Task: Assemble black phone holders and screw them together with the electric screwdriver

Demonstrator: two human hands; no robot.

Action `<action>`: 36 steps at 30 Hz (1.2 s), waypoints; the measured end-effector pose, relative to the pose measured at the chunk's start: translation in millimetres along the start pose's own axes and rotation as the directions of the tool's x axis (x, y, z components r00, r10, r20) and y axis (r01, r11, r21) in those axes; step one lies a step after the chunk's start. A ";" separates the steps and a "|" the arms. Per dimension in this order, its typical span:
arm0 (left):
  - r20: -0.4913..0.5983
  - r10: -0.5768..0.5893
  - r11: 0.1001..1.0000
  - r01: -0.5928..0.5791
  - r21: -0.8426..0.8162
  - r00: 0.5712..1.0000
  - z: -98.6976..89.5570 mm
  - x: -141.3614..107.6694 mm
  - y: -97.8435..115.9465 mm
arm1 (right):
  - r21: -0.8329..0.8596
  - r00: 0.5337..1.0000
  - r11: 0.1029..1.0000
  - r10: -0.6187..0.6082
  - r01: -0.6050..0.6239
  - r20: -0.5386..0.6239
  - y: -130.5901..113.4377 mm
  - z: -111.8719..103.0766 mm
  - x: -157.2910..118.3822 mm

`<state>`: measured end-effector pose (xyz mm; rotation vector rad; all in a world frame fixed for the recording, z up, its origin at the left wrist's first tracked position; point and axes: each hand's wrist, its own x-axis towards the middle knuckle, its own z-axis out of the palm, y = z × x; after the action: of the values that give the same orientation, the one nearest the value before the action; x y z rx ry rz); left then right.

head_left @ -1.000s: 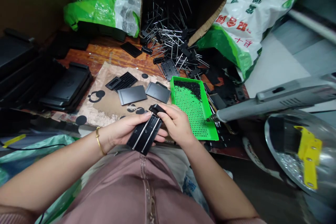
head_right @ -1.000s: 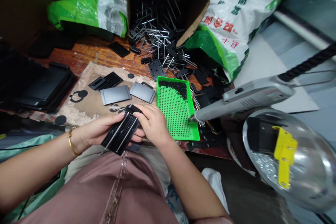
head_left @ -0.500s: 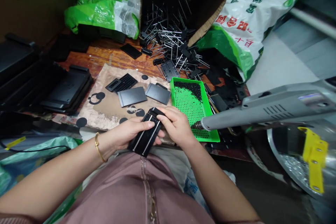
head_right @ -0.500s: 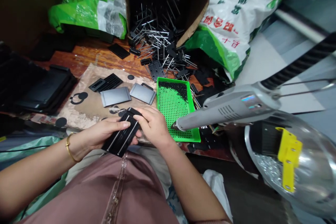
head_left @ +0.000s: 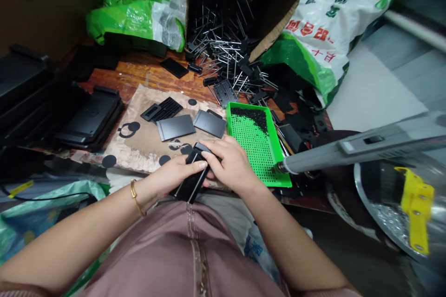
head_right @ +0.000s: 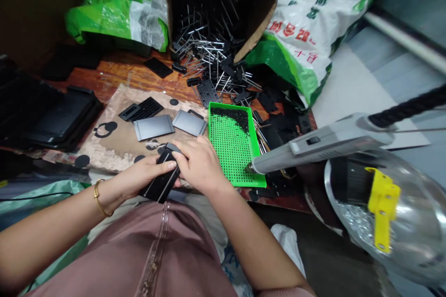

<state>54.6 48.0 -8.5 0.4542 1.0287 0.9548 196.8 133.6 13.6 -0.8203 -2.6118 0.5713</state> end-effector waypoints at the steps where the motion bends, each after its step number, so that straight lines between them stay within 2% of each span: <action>1: -0.005 -0.001 1.000 0.001 0.018 1.000 0.5 -0.3 0.1 | -0.016 1.000 1.000 0.006 -0.006 0.031 -1.5 -1.9 1.1; 7: -0.017 -0.001 0.997 0.003 0.074 1.000 4.6 -0.6 0.8 | -0.094 0.977 0.994 0.071 -0.053 0.200 -16.9 -19.2 10.8; 11: -0.008 -0.024 0.999 0.025 0.040 1.000 6.8 -1.3 3.3 | -0.159 0.956 0.981 0.149 -0.110 0.252 -22.8 -24.4 13.4; 15: 0.047 -0.045 0.999 0.044 0.029 0.998 2.9 -1.3 4.3 | -0.063 0.971 0.994 0.102 -0.091 0.216 -16.6 -17.5 9.3; 19: 0.108 -0.073 0.997 0.073 0.011 0.991 -3.8 -0.1 3.5 | 0.099 0.995 0.995 -0.016 0.006 0.097 -6.3 -7.1 3.1; 22: 0.129 -0.082 0.997 0.083 -0.004 0.988 -6.0 0.0 4.1 | 0.183 0.998 0.982 -0.048 0.039 0.040 -0.5 -2.5 -0.3; 28: 0.100 -0.099 0.995 0.097 0.018 0.990 -2.9 -2.3 6.1 | 0.345 0.994 0.938 -0.013 -0.026 0.111 5.5 -2.4 0.1; 32: 0.023 -0.097 0.995 0.097 0.004 0.995 -0.6 -1.6 4.0 | 0.339 0.994 0.941 -0.031 -0.006 0.103 7.5 -0.2 2.0; 36: 0.016 -0.085 0.996 0.085 0.003 0.996 -1.8 -1.0 3.0 | 0.319 0.994 0.948 -0.049 0.016 0.096 9.3 1.8 1.3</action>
<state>51.5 48.6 -6.7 0.4160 1.0264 0.8727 199.3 140.8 7.9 -0.6577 -2.5203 1.0176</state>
